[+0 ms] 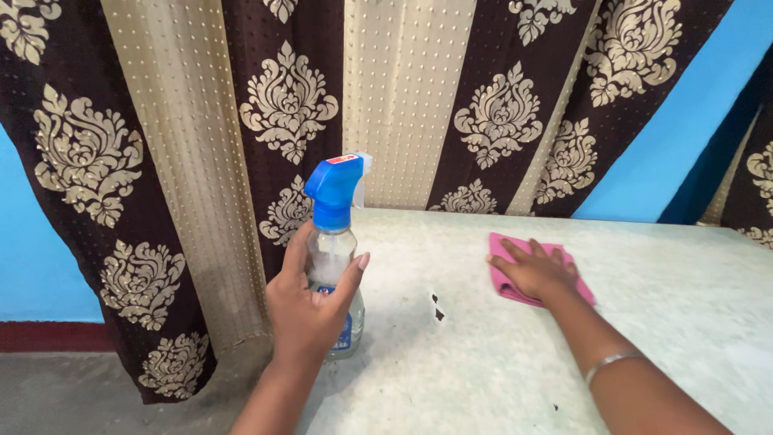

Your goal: The person wipes the surface of a white table with a pink cloth while holding a spray bottle in their other hand.

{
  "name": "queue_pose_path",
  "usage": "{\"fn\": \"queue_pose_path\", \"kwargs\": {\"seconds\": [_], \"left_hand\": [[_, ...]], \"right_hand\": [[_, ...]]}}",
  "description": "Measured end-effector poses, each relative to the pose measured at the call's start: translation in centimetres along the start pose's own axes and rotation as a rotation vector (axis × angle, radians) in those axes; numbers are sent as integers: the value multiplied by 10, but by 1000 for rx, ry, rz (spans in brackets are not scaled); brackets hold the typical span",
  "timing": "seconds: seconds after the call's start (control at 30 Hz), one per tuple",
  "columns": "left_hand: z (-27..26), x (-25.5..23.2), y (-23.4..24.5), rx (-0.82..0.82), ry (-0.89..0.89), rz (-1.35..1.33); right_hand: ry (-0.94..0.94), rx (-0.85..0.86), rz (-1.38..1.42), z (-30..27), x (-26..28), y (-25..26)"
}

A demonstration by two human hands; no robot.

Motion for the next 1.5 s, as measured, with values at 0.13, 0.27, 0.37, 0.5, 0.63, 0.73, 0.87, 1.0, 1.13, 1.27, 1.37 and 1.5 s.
{"fn": "queue_pose_path", "kwargs": {"seconds": [0.13,0.27,0.37,0.5,0.63,0.73,0.87,1.0,1.13,1.27,1.37,1.5], "left_hand": [[1,0,0,-19,-25,58],[3,4,-1,-17,18,45],[2,7,0,-9,15,74],[0,9,0,1,-94,53],[-2,10,0,-13,-23,142],[-2,9,-3,-4,11,74],[-3,6,-4,-4,75,25],[-3,0,-3,-5,40,63],[-5,-6,-3,-18,4,73],[-5,-9,-3,-26,-23,98],[-8,-9,-3,-30,-46,130],[-8,-8,-3,-41,-70,169]], "right_hand": [[95,28,29,1,67,1],[256,30,66,-13,156,-4],[417,74,119,-28,224,-15],[725,-12,133,-49,266,-28],[695,80,106,-50,263,-18],[550,59,113,-36,242,-9],[446,10,29,6,177,-7],[356,-21,-16,38,91,-2],[144,28,4,29,42,6],[108,46,20,1,42,13],[140,43,0,-27,59,14],[236,74,-14,-79,93,16]]}}
Point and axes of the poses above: each hand's wrist, its own z-axis towards the middle knuckle, its own y-axis out of the back of the hand, x = y × z, the point moved 2 cm from there along z, towards the middle knuckle, and after that the axes turned 3 degrees about z, right-handed, at the moved point
